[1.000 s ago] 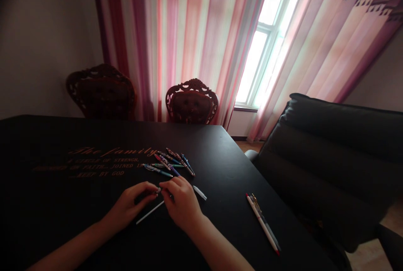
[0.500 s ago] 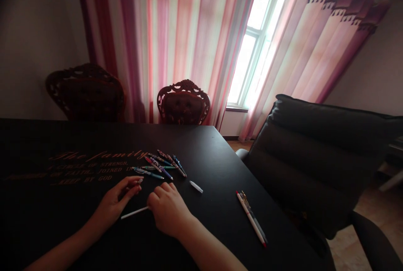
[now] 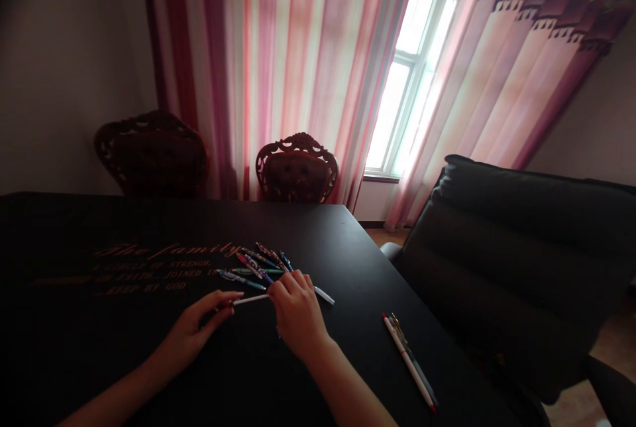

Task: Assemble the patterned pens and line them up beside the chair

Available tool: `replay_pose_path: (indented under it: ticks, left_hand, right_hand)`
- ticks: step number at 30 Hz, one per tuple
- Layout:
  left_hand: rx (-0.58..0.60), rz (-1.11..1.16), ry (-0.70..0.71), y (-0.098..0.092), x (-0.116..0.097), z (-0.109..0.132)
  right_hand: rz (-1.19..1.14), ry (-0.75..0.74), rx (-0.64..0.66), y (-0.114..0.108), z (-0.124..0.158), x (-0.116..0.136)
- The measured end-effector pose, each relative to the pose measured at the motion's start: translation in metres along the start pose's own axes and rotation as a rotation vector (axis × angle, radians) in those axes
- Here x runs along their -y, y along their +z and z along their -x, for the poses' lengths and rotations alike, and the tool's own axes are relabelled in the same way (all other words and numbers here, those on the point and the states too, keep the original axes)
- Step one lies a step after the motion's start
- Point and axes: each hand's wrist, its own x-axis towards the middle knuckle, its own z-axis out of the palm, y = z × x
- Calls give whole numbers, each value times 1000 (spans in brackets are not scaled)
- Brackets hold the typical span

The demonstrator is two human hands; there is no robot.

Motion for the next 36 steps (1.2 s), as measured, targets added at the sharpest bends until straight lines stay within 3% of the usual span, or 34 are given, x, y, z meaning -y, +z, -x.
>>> replay_pose_path:
  ticks: [11,22,24,26,30,33,36]
  left_hand:
    - [51,26,8,1,-3,1]
    - [134,45,30,3,-6,2]
    - [118,73,0,2,-5,2]
    - [77,108,-49,2,-2,2]
    - [1,201,-115,2,4,0]
    - [-25,264,-127,3,6,-2]
    - [-37,296,-129,3,8,-3]
  right_hand:
    - [-20,0,-84,-18,-3,-10]
    - [-128,-58,-10,-4,-4,-4]
    - [-153,12,-67,1,-7,-20]
    - [-49,186,-149,5,-5,-46]
    - [235,556,-110,12,8,-98]
    - [226,603,-93,11,15,-115]
    - [158,561,-73,9,11,-108]
